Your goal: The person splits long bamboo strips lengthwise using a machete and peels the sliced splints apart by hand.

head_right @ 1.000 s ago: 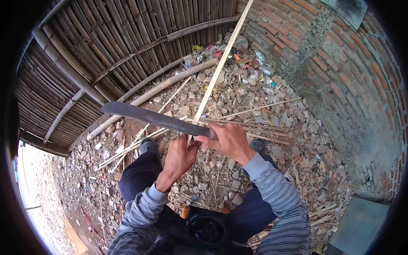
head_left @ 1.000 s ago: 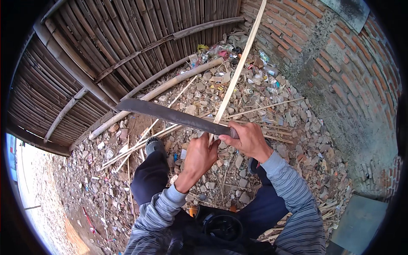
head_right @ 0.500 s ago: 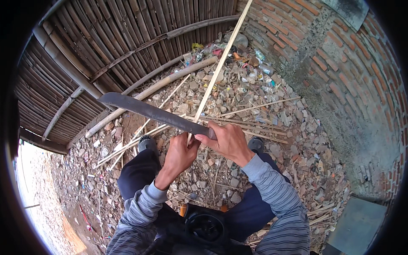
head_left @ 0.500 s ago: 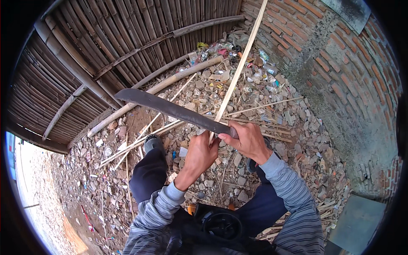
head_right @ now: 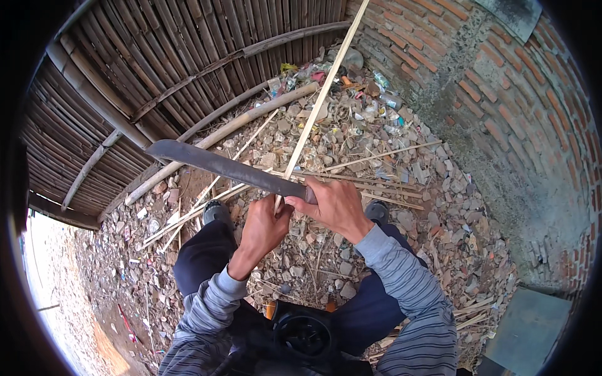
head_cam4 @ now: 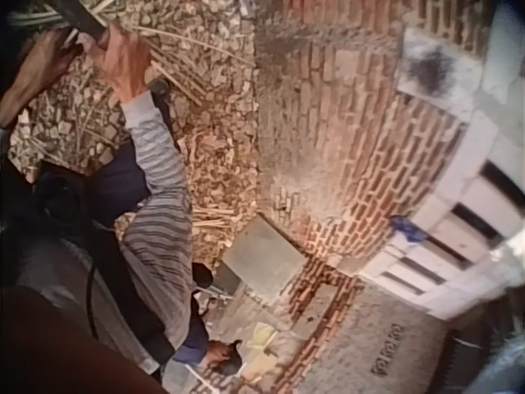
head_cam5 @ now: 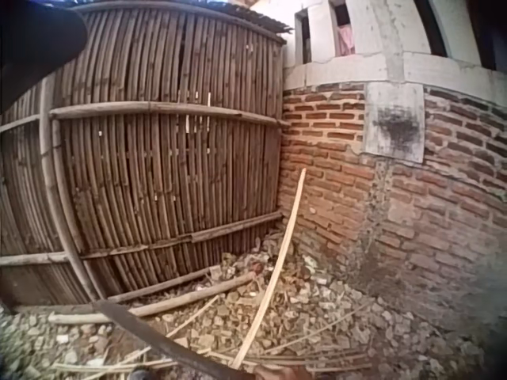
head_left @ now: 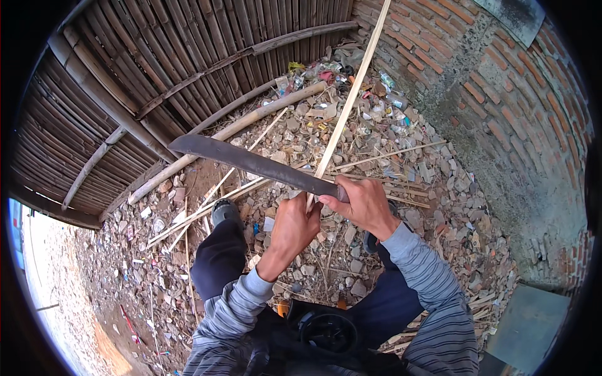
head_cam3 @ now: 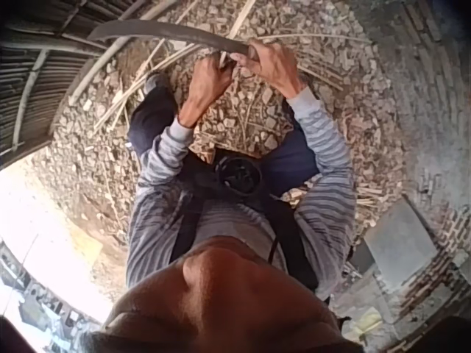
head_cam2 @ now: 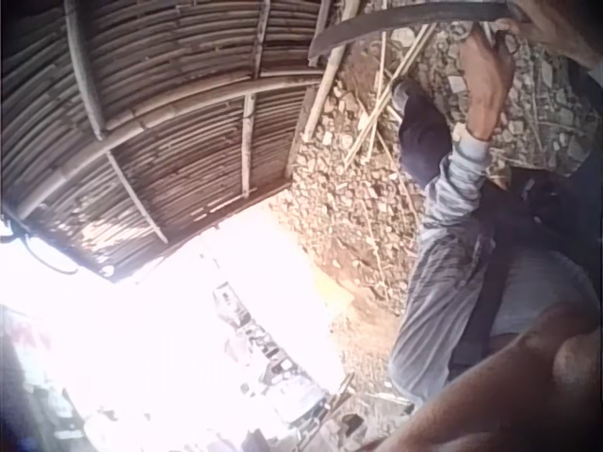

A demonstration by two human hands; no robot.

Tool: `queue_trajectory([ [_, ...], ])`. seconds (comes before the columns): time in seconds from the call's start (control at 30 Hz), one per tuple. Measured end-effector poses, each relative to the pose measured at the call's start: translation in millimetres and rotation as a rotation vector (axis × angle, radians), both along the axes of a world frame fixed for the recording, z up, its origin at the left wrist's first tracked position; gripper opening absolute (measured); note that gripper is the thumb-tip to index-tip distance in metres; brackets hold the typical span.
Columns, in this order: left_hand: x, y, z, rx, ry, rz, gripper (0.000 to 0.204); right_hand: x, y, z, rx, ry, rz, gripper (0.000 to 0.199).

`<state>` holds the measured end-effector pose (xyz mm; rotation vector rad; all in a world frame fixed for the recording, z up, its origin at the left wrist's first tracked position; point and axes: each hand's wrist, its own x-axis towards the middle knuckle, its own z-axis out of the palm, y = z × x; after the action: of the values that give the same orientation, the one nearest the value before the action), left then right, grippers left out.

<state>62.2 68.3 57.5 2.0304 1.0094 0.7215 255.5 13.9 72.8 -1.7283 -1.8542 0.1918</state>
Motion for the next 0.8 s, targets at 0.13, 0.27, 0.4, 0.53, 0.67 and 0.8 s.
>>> queue_trajectory([
  [0.13,0.6,1.1,-2.0,0.121,-0.07,-0.042,0.018,-6.6,-3.2,-0.4,0.006,0.016,-0.004,0.067],
  [0.27,3.2,-2.7,6.7,0.03,-0.051,-0.015,0.017,1.6,2.3,9.4,-0.011,0.014,-0.019,0.066],
  [0.4,0.7,2.2,0.6,0.073,-0.014,-0.007,0.018,-9.1,-3.5,2.0,0.048,0.001,-0.052,0.064],
  [0.53,0.9,-1.2,-4.6,0.157,-0.013,-0.024,0.018,-5.0,-3.2,4.2,0.038,-0.063,-0.048,0.064],
  [0.67,-1.1,-8.6,-2.5,0.008,-0.002,-0.022,0.017,28.2,12.3,13.9,-0.01,-0.006,-0.198,0.064],
  [0.8,2.0,-9.6,-0.6,-0.023,-0.02,-0.061,0.018,19.5,1.3,13.1,-0.015,0.069,-0.186,0.061],
])
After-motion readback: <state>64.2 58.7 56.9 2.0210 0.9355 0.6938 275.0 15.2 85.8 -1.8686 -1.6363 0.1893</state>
